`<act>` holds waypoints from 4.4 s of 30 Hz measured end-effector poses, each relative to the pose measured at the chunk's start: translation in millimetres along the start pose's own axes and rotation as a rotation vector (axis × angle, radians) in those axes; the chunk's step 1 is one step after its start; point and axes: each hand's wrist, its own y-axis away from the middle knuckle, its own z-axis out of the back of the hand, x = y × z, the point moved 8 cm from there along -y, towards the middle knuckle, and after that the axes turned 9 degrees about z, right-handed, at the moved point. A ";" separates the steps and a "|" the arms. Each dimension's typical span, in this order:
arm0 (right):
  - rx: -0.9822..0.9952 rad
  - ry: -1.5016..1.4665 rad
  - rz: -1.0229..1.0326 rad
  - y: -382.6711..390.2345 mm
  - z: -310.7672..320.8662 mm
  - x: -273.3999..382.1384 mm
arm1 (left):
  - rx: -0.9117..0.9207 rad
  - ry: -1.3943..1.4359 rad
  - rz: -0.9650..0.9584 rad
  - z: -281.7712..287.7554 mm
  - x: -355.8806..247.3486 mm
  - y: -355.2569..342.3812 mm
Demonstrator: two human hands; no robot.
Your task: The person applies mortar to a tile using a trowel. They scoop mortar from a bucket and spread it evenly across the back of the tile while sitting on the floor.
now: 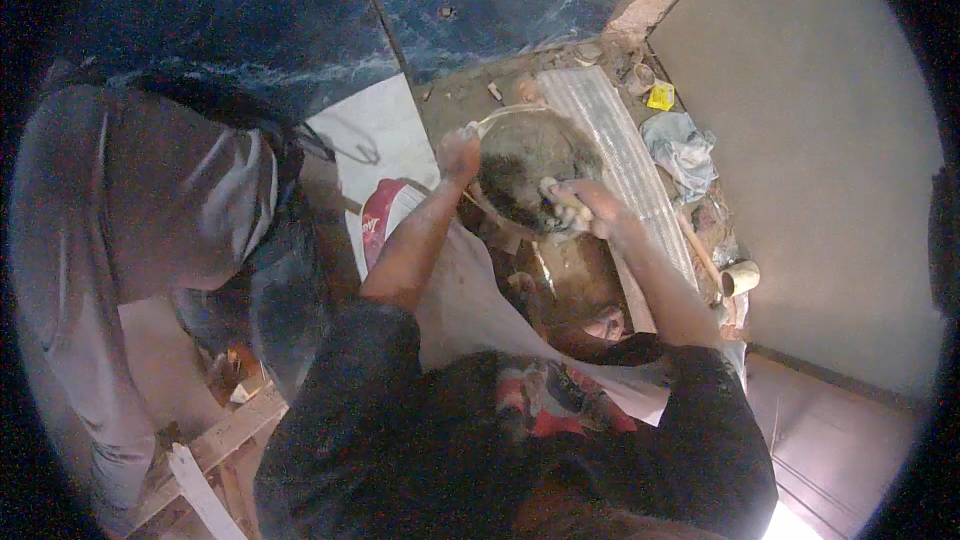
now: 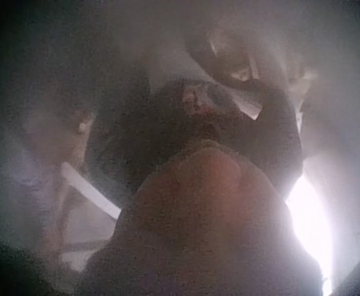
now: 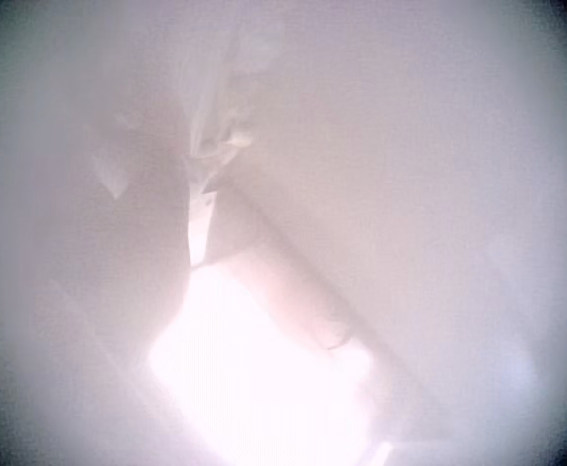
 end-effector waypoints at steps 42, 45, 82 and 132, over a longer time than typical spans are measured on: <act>0.120 2.044 0.777 14.3 -41.4 26.0 | -0.270 -0.196 -0.433 31.7 -38.5 15.8; 0.108 1.996 0.556 32.3 -13.5 38.5 | -0.143 -0.242 -0.315 19.5 -25.1 4.9; -0.109 0.153 -0.014 21.3 24.6 -42.9 | 0.056 -0.088 -0.199 30.0 -43.5 11.6; -0.574 1.137 0.441 112.9 14.3 56.0 | 0.178 -0.345 -0.064 32.3 -40.7 12.3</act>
